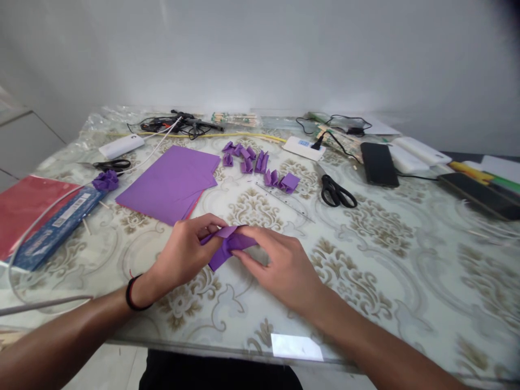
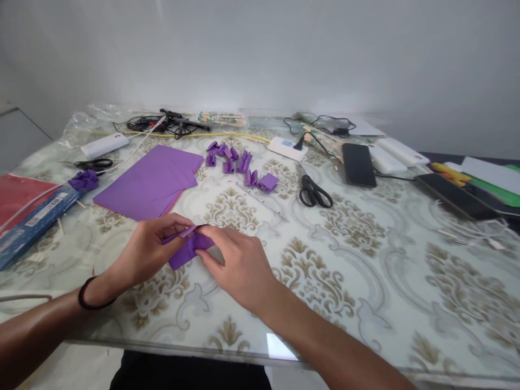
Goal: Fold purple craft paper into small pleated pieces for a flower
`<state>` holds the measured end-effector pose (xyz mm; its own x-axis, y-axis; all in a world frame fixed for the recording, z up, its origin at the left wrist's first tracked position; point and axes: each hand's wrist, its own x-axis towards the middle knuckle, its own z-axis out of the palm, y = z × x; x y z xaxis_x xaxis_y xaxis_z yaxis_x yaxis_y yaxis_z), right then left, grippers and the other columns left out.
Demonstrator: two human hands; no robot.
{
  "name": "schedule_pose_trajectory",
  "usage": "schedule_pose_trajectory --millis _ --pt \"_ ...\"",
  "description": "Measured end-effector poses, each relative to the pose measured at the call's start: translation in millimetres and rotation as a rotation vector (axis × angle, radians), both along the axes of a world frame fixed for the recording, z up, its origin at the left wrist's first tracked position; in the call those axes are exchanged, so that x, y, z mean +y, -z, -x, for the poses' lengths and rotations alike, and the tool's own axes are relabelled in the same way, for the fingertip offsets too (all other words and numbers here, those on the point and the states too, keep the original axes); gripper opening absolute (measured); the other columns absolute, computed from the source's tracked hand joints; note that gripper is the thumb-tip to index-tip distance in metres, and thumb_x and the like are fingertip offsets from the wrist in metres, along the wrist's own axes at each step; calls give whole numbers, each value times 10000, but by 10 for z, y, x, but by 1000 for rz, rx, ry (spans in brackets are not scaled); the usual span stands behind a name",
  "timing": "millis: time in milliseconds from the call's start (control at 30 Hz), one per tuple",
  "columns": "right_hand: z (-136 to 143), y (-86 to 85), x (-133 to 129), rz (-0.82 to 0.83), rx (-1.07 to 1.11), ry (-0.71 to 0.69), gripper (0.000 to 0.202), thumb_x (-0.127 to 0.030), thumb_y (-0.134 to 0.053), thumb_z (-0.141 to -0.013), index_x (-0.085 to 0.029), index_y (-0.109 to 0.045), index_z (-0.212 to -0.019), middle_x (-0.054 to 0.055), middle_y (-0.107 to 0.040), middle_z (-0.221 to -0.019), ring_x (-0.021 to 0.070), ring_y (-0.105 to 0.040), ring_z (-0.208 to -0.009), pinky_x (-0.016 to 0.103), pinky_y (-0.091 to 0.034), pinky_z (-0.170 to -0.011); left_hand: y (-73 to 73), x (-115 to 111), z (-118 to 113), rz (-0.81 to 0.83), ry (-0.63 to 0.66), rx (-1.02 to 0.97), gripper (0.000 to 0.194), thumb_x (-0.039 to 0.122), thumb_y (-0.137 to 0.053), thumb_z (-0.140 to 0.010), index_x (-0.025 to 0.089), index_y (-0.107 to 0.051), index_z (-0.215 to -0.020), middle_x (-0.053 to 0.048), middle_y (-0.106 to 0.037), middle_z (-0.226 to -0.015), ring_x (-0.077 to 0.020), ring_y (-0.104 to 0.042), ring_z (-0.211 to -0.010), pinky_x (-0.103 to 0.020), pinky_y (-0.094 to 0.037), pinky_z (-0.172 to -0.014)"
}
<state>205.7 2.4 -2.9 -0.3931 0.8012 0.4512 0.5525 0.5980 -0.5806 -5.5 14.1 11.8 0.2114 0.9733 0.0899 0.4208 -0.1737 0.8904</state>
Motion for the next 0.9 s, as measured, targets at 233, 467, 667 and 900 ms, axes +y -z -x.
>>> schedule_pose_trajectory --millis 233,467,667,900 --pt "-19 -16 54 -72 -210 -59 245 -138 -752 -946 -239 -660 -1149 97 -803 -1113 313 -753 -1060 415 -635 -793 14 25 4 -10 41 60 87 244 -657 -934 202 -728 -960 -13 -812 -841 -199 -759 -772 -259 -544 -681" --pt "-46 23 108 -24 -327 -123 178 -109 -742 -927 -223 -664 -1040 112 -781 -1116 329 -720 -1073 463 -634 -826 107 25 -39 -1 69 206 154 230 -657 -938 197 -784 -1018 -23 -810 -807 -181 -720 -697 -240 -518 -633" --pt "-31 22 98 101 -284 -144 200 -67 -733 -899 -220 -615 -949 81 -725 -1109 277 -725 -981 422 -626 -796 123 9 -80 -10 106 266 181 176 -637 -914 186 -801 -992 -18 -797 -800 -175 -701 -702 -247 -494 -648" --pt "-51 20 77 62 -252 -159 151 -61 -684 -943 -202 -668 -994 74 -712 -1037 260 -713 -906 391 -599 -758 95 29 -34 54 90 139 141 194 -633 -886 173 -767 -927 -19 -785 -785 -176 -689 -705 -246 -486 -627"
